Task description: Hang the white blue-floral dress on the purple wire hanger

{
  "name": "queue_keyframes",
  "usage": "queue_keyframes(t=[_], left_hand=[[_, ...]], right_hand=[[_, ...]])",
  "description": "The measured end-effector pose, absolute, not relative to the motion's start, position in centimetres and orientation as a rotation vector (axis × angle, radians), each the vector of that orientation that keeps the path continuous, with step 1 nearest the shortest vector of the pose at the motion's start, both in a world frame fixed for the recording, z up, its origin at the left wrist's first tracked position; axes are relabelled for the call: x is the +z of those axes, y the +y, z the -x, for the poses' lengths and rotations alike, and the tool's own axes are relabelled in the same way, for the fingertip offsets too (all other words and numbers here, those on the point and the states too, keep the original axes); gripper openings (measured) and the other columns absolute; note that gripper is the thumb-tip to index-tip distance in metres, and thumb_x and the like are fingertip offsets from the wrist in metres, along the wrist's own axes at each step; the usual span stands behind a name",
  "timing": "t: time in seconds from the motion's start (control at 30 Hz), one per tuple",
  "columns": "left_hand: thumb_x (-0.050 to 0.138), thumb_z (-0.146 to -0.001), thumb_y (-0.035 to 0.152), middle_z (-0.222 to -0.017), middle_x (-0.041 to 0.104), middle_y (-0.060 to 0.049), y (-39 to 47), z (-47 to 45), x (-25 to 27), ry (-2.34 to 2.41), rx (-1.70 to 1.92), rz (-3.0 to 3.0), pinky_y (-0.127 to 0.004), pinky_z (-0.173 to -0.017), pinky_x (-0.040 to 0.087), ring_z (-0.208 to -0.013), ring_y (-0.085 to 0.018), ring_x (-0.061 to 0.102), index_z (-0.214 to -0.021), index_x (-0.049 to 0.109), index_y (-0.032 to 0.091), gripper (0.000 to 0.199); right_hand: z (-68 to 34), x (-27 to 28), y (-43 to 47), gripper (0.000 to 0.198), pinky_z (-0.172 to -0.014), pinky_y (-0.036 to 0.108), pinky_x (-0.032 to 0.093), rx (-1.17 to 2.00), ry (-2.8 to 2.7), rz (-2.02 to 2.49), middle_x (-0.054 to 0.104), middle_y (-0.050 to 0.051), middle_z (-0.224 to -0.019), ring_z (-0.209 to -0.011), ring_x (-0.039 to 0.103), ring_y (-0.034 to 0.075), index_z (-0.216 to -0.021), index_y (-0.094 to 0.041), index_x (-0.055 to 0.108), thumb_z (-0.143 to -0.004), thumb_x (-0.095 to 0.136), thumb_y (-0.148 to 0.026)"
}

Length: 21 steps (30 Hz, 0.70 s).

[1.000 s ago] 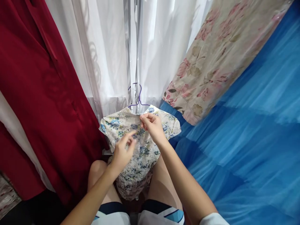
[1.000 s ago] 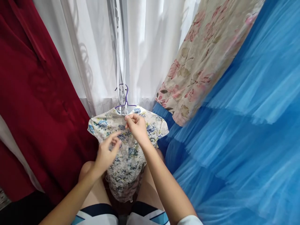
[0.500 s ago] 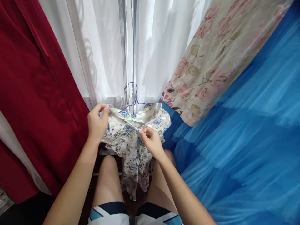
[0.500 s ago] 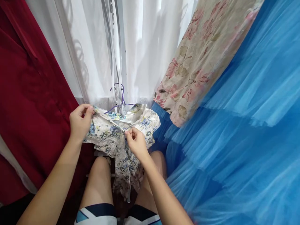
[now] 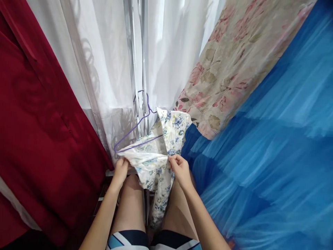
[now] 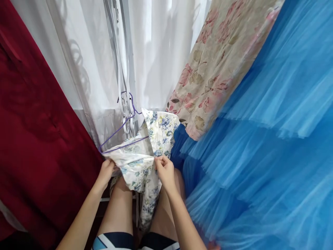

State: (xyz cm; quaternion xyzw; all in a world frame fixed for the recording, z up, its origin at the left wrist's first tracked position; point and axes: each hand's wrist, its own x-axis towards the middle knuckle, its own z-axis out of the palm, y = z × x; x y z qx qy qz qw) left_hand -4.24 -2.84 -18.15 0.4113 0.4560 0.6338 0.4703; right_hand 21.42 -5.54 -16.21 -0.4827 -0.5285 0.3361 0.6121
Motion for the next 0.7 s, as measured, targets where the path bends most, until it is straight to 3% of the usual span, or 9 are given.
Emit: queue_keyframes(t=[0.07, 0.13, 0.23, 0.43, 0.53, 0.63, 0.7], left_hand=[[0.072, -0.068, 0.023, -0.075, 0.069, -0.006, -3.4, 3.5, -18.3, 1.154, 1.410, -1.204, -0.034, -0.074, 0.049, -0.082, -0.026, 0.065, -0.074, 0.066, 0.017, 0.010], [0.068, -0.075, 0.026, -0.076, 0.068, -0.005, -4.2, 2.6, -17.9, 1.171, 1.285, -1.469, -0.032, -0.076, 0.047, -0.082, -0.024, 0.063, -0.072, 0.065, 0.017, 0.010], [0.051, -0.092, 0.036, -0.080, 0.063, -0.003, -5.8, 0.9, -16.3, 1.077, 1.330, -1.664, -0.028, -0.075, 0.045, -0.079, -0.019, 0.058, -0.083, 0.064, 0.017, 0.025], [0.051, -0.096, 0.035, -0.086, 0.059, -0.002, -8.8, -1.5, -11.2, 0.870, 1.540, -1.620, -0.024, -0.075, 0.042, -0.082, -0.015, 0.054, -0.097, 0.062, 0.018, 0.020], [0.050, -0.097, 0.030, -0.095, 0.060, -0.005, -10.2, -2.4, -10.0, 0.841, 1.504, -1.759, -0.027, -0.083, 0.043, -0.091, -0.017, 0.056, -0.096, 0.062, 0.018, 0.017], [0.048, -0.098, 0.025, -0.099, 0.061, -0.007, -11.5, -3.7, -10.0, 0.803, 1.430, -1.892, -0.030, -0.089, 0.043, -0.097, -0.019, 0.057, -0.094, 0.063, 0.018, 0.017], [0.047, -0.098, 0.024, -0.102, 0.062, -0.008, -12.2, -4.6, -10.5, 0.772, 1.334, -1.971, -0.032, -0.092, 0.043, -0.101, -0.020, 0.057, -0.095, 0.066, 0.019, 0.019]], right_hand=[[-23.2, -17.9, -5.0, 0.036, -0.048, 0.024, 0.031, 0.732, -1.219, 1.220, 0.047, -0.004, -0.052, -0.047, 0.040, 0.012, -0.062, -0.021, 0.049, -0.084, 0.058, -0.047], [-24.2, -19.2, -4.9, 0.035, -0.048, 0.025, 0.030, 0.708, -1.263, 1.319, 0.048, -0.003, -0.050, -0.047, 0.041, 0.013, -0.060, -0.021, 0.048, -0.084, 0.056, -0.044], [-24.0, -20.6, -5.4, 0.029, -0.050, 0.025, 0.033, 0.690, -1.437, 1.451, 0.054, -0.001, -0.052, -0.049, 0.047, 0.014, -0.058, -0.021, 0.050, -0.083, 0.053, -0.036], [-22.0, -21.6, -5.5, 0.022, -0.059, 0.027, 0.040, 0.629, -1.610, 1.643, 0.059, 0.002, -0.055, -0.056, 0.056, 0.018, -0.056, -0.020, 0.050, -0.076, 0.054, -0.026], [-21.6, -20.6, -5.8, 0.008, -0.071, 0.032, 0.046, 0.568, -1.589, 1.650, 0.068, 0.007, -0.077, -0.074, 0.062, 0.023, -0.075, -0.018, 0.060, -0.071, 0.061, -0.025], [-21.1, -18.8, -6.8, 0.031, -0.086, 0.038, 0.047, 0.549, -1.586, 1.438, 0.067, 0.010, -0.104, -0.098, 0.061, 0.027, -0.102, -0.019, 0.060, -0.072, 0.062, -0.024], [-20.5, -17.8, -7.6, 0.025, -0.090, 0.039, 0.048, 0.762, -1.598, 1.211, 0.067, 0.008, -0.102, -0.101, 0.060, 0.027, -0.101, -0.020, 0.061, -0.076, 0.060, -0.026]])
